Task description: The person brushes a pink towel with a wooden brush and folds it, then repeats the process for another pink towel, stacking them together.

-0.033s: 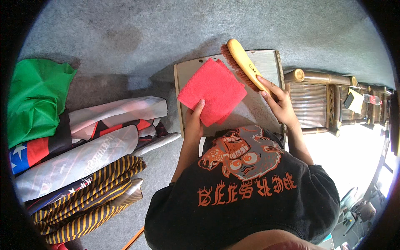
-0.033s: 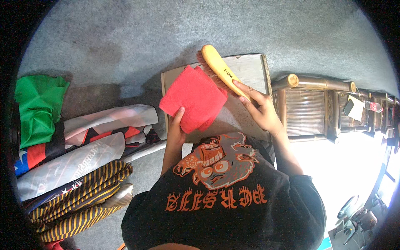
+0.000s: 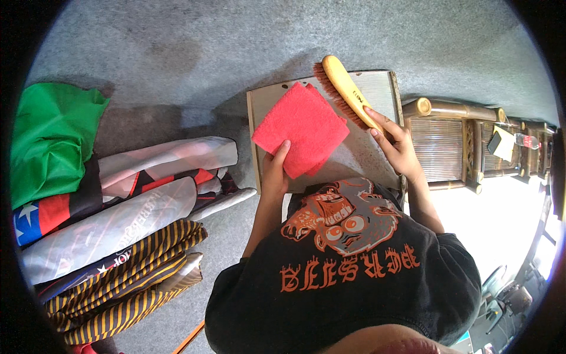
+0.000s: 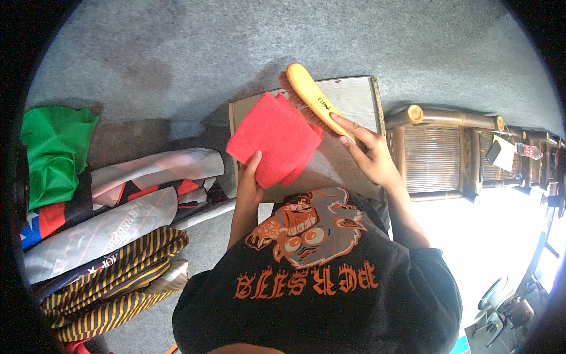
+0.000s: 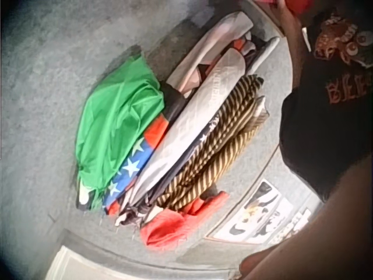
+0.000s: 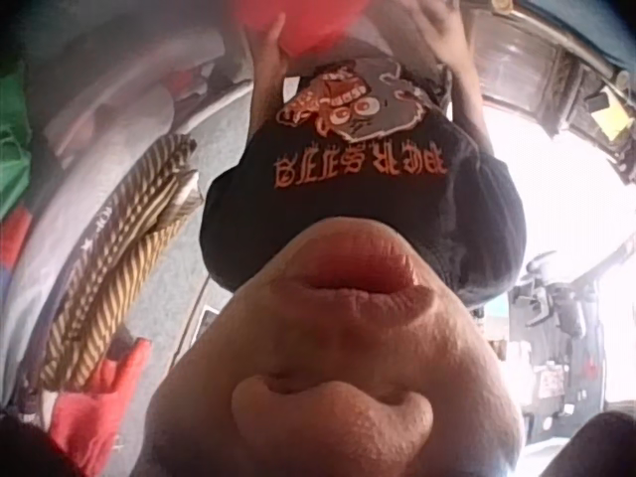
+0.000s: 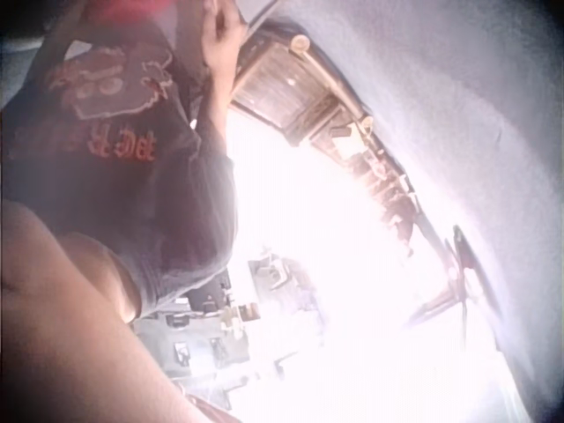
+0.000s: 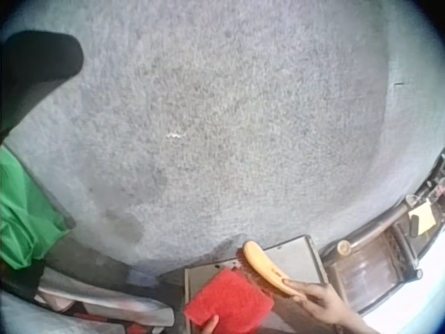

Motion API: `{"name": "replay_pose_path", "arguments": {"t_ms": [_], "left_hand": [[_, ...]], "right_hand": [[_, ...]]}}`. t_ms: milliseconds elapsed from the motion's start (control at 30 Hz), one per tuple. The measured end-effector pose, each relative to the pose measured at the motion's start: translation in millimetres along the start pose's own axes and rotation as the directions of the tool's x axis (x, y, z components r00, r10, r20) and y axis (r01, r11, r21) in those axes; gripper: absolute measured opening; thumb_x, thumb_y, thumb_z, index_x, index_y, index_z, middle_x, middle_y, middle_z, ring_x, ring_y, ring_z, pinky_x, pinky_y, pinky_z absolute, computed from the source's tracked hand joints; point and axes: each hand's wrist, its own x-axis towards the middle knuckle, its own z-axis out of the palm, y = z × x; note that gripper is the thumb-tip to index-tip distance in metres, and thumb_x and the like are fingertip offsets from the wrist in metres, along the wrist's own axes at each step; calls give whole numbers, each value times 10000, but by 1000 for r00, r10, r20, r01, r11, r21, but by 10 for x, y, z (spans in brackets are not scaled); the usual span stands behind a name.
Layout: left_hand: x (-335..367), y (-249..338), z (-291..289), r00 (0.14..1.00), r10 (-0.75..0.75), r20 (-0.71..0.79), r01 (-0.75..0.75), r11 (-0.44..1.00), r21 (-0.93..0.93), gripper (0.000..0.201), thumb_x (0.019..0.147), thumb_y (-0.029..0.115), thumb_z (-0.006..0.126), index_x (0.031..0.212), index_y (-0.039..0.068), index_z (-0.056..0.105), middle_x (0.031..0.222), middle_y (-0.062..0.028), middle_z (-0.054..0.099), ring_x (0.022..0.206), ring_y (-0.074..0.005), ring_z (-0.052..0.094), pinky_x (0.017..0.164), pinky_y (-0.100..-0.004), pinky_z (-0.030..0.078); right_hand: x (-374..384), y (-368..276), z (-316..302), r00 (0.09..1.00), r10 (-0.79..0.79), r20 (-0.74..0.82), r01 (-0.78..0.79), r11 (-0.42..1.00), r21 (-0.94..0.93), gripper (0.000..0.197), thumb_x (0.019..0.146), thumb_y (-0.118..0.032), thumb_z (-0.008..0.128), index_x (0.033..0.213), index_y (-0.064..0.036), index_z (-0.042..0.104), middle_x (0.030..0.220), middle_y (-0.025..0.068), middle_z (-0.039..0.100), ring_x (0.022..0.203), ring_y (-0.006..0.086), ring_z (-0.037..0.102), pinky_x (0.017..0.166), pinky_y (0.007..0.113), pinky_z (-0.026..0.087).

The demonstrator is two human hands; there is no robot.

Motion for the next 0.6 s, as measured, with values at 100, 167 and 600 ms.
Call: {"name": "replay_pose_path", "arguments": {"t_ms": [100,167,600], "left_hand": [[58,10,-14,1000,-8,8,8,999,-40,491,875,212,649,1261,-27,461,1206,-123,562,1102,-215,569,933,-364,469],[122,7,-58,1000,9,21,-6,991,-134,500,874,226,646,1268,-16,457,1205,-114,564,1103,-224,572,934,-374,476],[475,88,-427,932,23,-361,-155,926,-343,579,820,365,689,1270,72,475,1223,-80,573,1053,-245,596,825,-375,521]], "right_hand": [[0,-4,0,999,-33,-31,33,999,-3,373,909,-39,558,1281,-35,540,1276,151,573,1192,247,543,996,339,428],[13,-15,-11,999,-25,-38,25,1000,2,377,907,-35,559,1284,-41,539,1271,150,577,1191,244,544,989,337,433],[-84,36,5,998,7,-60,-9,999,-36,384,898,-28,569,1280,-53,546,1257,155,584,1194,251,543,998,346,422]]}}
